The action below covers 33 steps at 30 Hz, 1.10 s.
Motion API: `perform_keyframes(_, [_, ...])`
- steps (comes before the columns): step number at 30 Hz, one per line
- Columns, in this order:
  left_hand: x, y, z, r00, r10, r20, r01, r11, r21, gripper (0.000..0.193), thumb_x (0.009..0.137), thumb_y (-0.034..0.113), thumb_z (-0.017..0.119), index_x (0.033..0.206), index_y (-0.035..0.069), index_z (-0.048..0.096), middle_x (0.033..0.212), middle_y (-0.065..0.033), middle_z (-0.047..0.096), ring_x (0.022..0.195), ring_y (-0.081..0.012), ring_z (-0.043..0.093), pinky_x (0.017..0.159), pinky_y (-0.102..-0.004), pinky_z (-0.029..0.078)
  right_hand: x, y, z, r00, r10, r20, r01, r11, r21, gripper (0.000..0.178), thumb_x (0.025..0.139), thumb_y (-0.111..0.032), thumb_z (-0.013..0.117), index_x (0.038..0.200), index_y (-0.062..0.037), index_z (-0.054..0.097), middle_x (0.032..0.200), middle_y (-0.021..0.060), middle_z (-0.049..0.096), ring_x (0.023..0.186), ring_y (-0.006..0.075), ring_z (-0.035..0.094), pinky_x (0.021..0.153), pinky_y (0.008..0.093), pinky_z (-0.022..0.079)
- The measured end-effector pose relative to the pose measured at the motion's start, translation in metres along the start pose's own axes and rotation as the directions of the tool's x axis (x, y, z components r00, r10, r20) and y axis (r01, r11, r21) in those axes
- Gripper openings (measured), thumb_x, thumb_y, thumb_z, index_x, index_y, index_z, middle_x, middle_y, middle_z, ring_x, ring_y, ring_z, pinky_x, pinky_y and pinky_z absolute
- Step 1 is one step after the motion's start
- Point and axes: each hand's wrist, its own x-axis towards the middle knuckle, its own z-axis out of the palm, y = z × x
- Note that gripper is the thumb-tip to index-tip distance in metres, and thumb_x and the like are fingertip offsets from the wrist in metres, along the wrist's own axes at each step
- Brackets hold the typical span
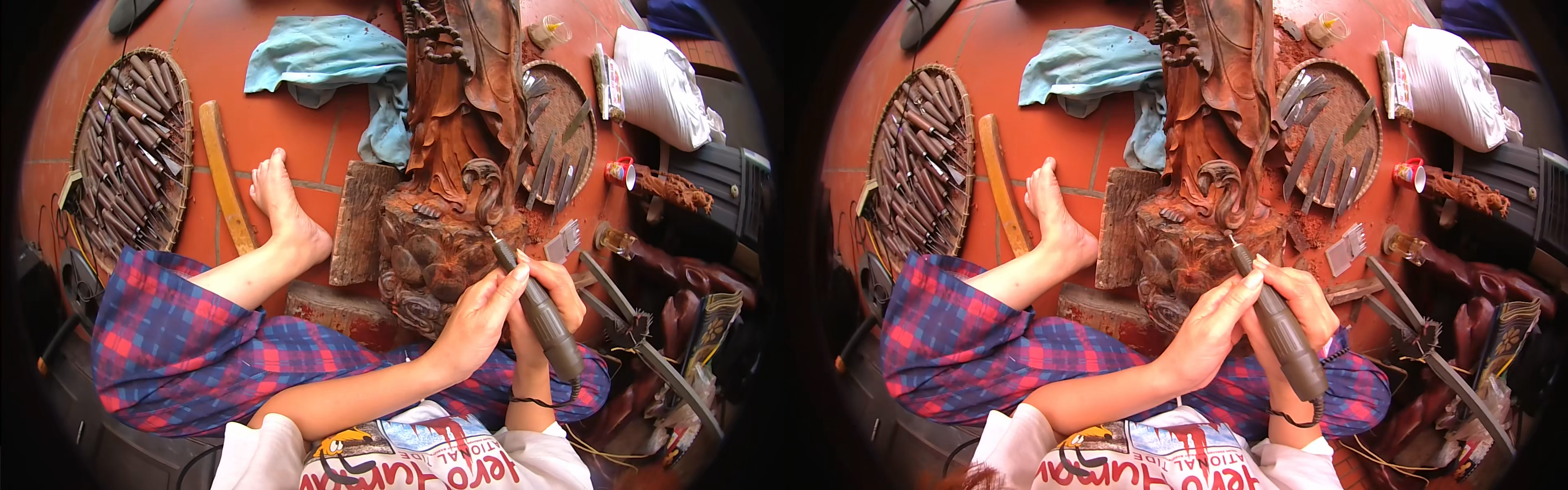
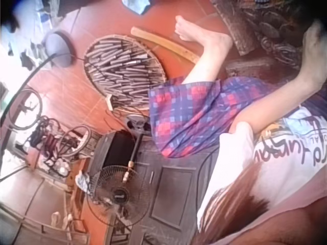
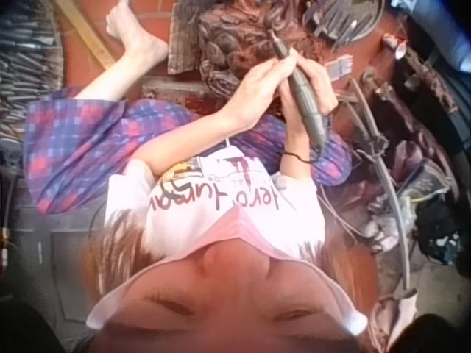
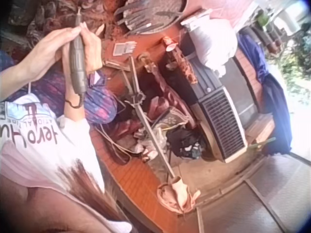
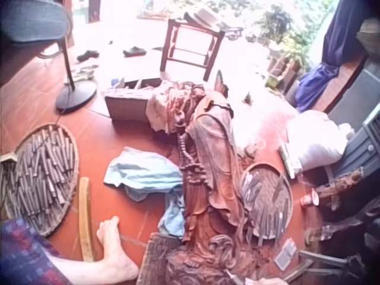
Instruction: The person sits on the floor and uses a rotary carving tool to shape and detail a large wooden sculpture. They hold the tool with both hands to guide it along the wood's surface, occasionally pausing to wipe away wood shavings with their hand.
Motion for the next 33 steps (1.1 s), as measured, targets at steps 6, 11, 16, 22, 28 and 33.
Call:
perform_keyframes(6, [0.0,0.001,0.002,1.0,-0.023,0.002,0.023,1.0,-0.017,0.031,0.105,0.031,0.042,0.118,0.005,0.053,0.109,-0.0028,0.057,0.102,-0.0087,0.054,0.092,-0.0269,0.044,0.005,-0.002,-0.004,1.0,0.001,0.019,-0.001,1.0,-0.01,0.026,0.071,-0.001,0.075,0.095,0.0016,0.067,0.092,0.0138,0.071,0.083,0.0226,0.067,0.079,0.0323,0.052])
perform_keyframes(11, [0.004,0.008,-0.001,1.0,0.018,0.011,-0.018,0.998,-0.066,0.031,0.105,0.03,0.041,0.12,0.005,0.053,0.11,-0.0028,0.056,0.103,-0.0083,0.054,0.092,-0.0267,0.044,0.016,-0.007,0.002,1.0,-0.002,0.021,0.003,1.0,-0.02,0.025,0.071,-0.001,0.075,0.095,0.001,0.067,0.092,0.0128,0.071,0.082,0.0219,0.066,0.079,0.032,0.052])
perform_keyframes(16, [0.013,0.022,0.004,0.999,0.041,0.035,-0.037,0.995,-0.096,0.032,0.105,0.03,0.042,0.12,0.005,0.054,0.112,-0.0021,0.056,0.104,-0.0073,0.053,0.093,-0.0266,0.043,0.028,-0.004,0.006,1.0,-0.023,0.008,0.023,0.999,-0.025,0.027,0.071,-0.003,0.077,0.097,0.0001,0.068,0.093,0.0128,0.071,0.083,0.0221,0.068,0.078,0.0313,0.053])
perform_keyframes(22, [0.02,0.026,0.002,0.997,0.05,0.064,-0.044,0.995,-0.086,0.031,0.104,0.031,0.044,0.117,0.005,0.055,0.108,-0.0002,0.056,0.101,-0.0059,0.052,0.091,-0.0253,0.044,0.035,-0.004,0.005,0.999,-0.029,0.013,0.03,0.998,-0.046,0.028,0.071,-0.003,0.077,0.097,0.0003,0.069,0.094,0.0136,0.071,0.085,0.0225,0.068,0.079,0.0313,0.054])
perform_keyframes(28, [0.01,0.021,0.004,0.999,0.045,-0.013,-0.045,0.998,-0.047,0.031,0.104,0.034,0.044,0.109,0.005,0.056,0.097,0.0015,0.054,0.089,-0.0048,0.049,0.078,-0.0234,0.042,0.03,-0.008,0.002,0.997,-0.043,0.07,0.046,0.997,-0.054,0.028,0.071,-0.003,0.077,0.097,0.0002,0.068,0.093,0.0139,0.071,0.082,0.0231,0.069,0.077,0.0312,0.054])
perform_keyframes(33, [0.005,0.01,0.006,0.996,0.045,-0.077,-0.049,0.998,-0.043,0.037,0.103,0.039,0.046,0.095,0.005,0.057,0.078,0.0052,0.048,0.071,-0.0022,0.041,0.059,-0.0215,0.036,0.024,-0.011,-0.003,0.994,-0.019,0.107,0.025,0.998,-0.054,0.027,0.071,-0.004,0.077,0.097,0.0001,0.068,0.091,0.0138,0.071,0.08,0.0238,0.068,0.075,0.0312,0.054])
